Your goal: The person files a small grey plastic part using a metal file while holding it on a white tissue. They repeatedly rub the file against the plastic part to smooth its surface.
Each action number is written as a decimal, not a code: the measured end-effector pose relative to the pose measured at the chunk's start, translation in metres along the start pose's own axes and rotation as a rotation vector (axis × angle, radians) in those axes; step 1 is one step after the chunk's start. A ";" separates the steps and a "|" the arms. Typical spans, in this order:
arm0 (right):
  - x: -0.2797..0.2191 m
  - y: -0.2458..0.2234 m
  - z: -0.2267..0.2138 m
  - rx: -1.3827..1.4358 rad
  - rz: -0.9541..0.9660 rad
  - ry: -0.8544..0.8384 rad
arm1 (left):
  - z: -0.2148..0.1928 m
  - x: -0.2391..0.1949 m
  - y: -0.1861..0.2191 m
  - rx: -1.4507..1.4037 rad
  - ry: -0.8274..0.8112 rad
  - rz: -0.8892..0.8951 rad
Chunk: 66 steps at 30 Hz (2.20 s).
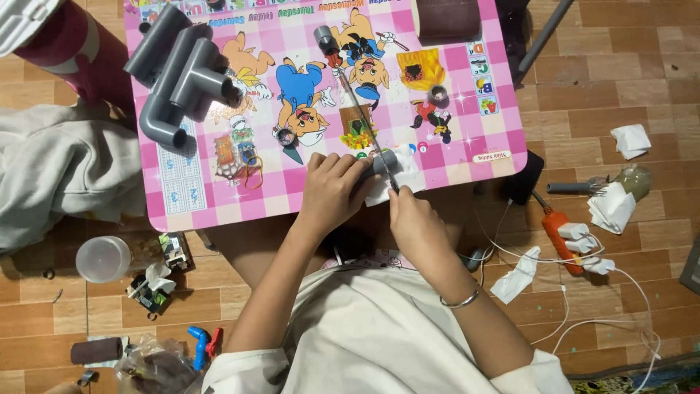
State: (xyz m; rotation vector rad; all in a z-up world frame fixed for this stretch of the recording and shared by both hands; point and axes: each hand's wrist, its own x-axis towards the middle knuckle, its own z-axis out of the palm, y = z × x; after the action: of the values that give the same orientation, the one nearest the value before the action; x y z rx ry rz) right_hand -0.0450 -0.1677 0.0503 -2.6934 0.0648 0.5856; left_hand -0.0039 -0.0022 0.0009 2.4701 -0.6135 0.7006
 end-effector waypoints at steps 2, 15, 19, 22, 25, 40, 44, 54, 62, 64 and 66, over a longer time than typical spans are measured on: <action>0.001 0.001 0.004 0.006 -0.015 0.008 | 0.001 -0.001 -0.003 -0.017 0.000 -0.008; -0.001 0.000 0.009 0.002 -0.012 0.041 | 0.001 0.000 -0.002 -0.011 0.018 -0.001; -0.028 0.016 0.018 0.015 0.044 0.009 | 0.003 -0.002 -0.004 -0.005 0.002 0.006; -0.048 0.021 0.009 -0.002 0.117 -0.065 | 0.004 0.001 -0.005 -0.001 0.020 0.003; -0.024 0.025 0.017 -0.028 0.073 -0.046 | 0.005 -0.003 -0.004 -0.011 0.028 0.019; -0.006 0.002 -0.003 0.215 -0.065 0.046 | -0.007 -0.012 -0.009 -0.445 0.223 -0.261; -0.005 0.012 -0.007 0.379 -0.146 0.197 | -0.014 -0.019 -0.014 -0.870 0.366 -0.527; 0.014 0.052 0.052 0.564 -0.417 0.563 | -0.008 -0.025 -0.021 -0.862 0.259 -0.584; 0.000 0.042 0.037 0.579 -0.684 0.659 | -0.012 -0.019 -0.016 -0.717 0.307 -0.594; 0.001 0.044 0.044 0.527 -0.719 0.697 | -0.004 -0.029 -0.018 -0.738 0.283 -0.608; -0.001 0.040 0.043 0.474 -0.757 0.733 | -0.009 -0.026 -0.015 -0.757 0.261 -0.623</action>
State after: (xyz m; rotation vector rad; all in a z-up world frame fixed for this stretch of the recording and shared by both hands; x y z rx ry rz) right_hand -0.0676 -0.1888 -0.0004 -2.0873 -0.5228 -0.5734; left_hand -0.0189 0.0224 -0.0123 1.6747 0.0257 0.4143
